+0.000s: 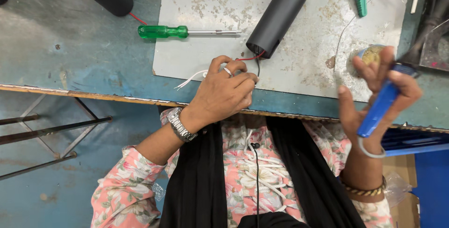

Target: The person strips wire ends with pliers, applies flux, and solders wires to a small white connector and a black cylindrical housing. The person repeats the process for multiple wire pairs, using a soldering iron and flux paste.

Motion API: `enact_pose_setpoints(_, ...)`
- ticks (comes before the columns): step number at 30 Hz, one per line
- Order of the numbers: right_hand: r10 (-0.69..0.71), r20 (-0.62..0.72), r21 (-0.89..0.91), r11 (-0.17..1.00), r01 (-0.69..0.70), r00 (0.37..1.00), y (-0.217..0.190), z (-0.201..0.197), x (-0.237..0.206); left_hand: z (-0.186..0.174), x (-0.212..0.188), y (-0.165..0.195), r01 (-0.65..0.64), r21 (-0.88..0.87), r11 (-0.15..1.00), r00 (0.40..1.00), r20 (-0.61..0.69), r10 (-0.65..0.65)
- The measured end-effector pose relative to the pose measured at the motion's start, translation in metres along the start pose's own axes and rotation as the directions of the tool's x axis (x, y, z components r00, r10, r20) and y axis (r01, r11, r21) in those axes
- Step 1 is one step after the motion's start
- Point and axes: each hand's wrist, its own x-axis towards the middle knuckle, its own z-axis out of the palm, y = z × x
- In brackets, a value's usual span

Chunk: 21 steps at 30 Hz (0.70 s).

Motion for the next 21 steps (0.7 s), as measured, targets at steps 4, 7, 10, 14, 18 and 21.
enact_pose_setpoints(4, 0.009, 0.005, 0.127, 0.992, -0.010, 1.000, 0.002, 0.010, -0.010, 0.001, -0.004, -0.004, -0.007, 0.009, 1.000, 1.000, 0.010, 0.007)
enact_pose_setpoints(7, -0.067, 0.124, 0.310, 0.950, 0.026, 0.990, -0.001, 0.043, -0.006, 0.001, -0.004, -0.004, -0.018, 0.041, 0.999, 1.000, 0.024, 0.017)
enact_pose_setpoints(10, -0.022, 0.384, 0.560, 0.801, -0.214, 0.923, -0.011, 0.068, 0.010, -0.002, 0.000, 0.000, -0.021, 0.037, 0.999, 0.999, 0.038, 0.020)
enact_pose_setpoints(14, -0.216, 0.480, 0.099, 0.976, 0.192, 0.850, -0.014, 0.078, 0.047, -0.005, 0.005, 0.006, -0.019, 0.049, 0.999, 0.998, 0.060, 0.017)
enact_pose_setpoints(18, -0.227, 0.444, 0.119, 0.974, 0.194, 0.867, -0.017, 0.080, 0.054, -0.005, 0.005, 0.005, -0.034, 0.042, 0.999, 0.998, 0.063, 0.031)
enact_pose_setpoints(21, -0.144, 0.439, 0.128, 0.987, 0.097, 0.887, -0.018, 0.082, 0.046, -0.002, 0.003, 0.005, -0.010, 0.030, 1.000, 0.998, 0.054, 0.008)
